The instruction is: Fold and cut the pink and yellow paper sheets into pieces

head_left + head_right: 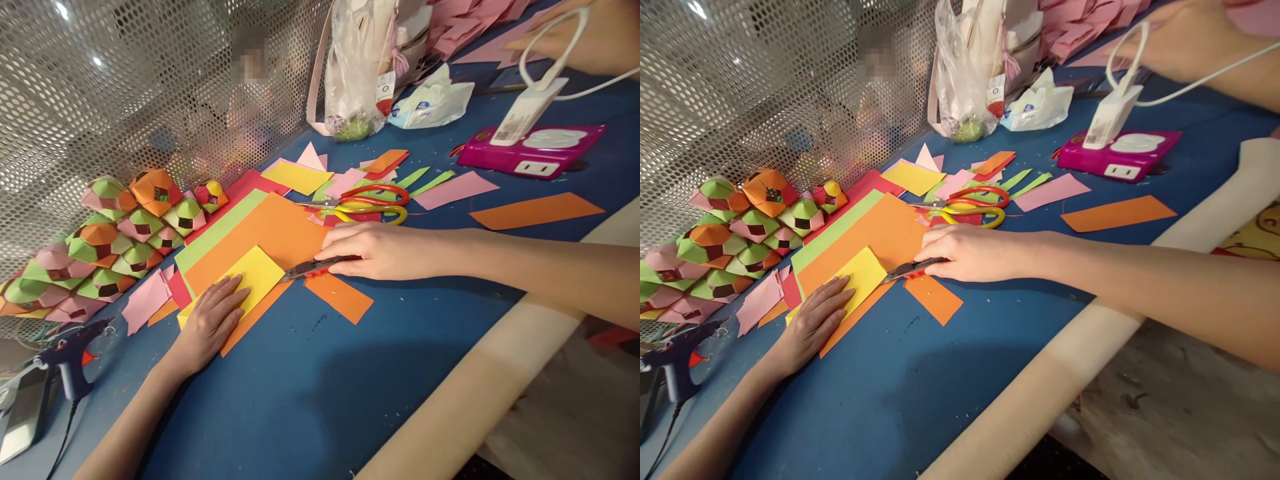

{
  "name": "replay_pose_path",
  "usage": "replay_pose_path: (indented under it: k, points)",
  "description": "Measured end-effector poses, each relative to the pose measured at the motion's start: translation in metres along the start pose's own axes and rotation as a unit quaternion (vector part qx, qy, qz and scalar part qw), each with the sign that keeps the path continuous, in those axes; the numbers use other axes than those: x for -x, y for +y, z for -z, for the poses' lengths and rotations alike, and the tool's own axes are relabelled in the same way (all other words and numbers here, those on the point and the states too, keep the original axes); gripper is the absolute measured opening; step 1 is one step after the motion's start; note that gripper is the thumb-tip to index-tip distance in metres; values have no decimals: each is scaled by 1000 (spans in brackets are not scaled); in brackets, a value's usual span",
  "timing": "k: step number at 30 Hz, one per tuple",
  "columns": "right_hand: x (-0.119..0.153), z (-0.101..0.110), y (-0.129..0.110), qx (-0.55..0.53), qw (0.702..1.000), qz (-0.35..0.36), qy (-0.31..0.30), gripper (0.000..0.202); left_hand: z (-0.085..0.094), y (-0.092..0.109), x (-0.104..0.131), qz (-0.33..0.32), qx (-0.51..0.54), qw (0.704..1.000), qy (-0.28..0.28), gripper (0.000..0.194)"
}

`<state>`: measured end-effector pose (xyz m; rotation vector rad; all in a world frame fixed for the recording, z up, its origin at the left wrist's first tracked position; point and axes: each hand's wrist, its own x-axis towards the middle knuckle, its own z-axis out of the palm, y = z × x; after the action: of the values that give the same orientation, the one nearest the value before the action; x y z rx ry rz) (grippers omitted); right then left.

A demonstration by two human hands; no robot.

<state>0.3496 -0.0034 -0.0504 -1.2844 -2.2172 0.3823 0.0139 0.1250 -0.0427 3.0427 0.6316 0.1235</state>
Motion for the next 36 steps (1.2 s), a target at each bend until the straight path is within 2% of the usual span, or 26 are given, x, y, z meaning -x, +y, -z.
replay_pose_path:
  k: [11, 24, 29, 36]
  points:
    - [7, -6, -11, 42, 997, -33, 51, 25, 2, 1, 1, -1, -10, 1000, 1, 40]
    - [13, -30, -41, 172, 977, -57, 110, 20, 1, 2, 1, -5, -17, 1000, -4, 40]
    - [17, -32, -47, 203, 971, -31, 121, 22, 1, 3, 0, -2, -12, 1000, -1, 40]
    - [15, -36, -51, 219, 968, -41, 113, 22, 2, 4, 0, 4, -14, 1000, -2, 40]
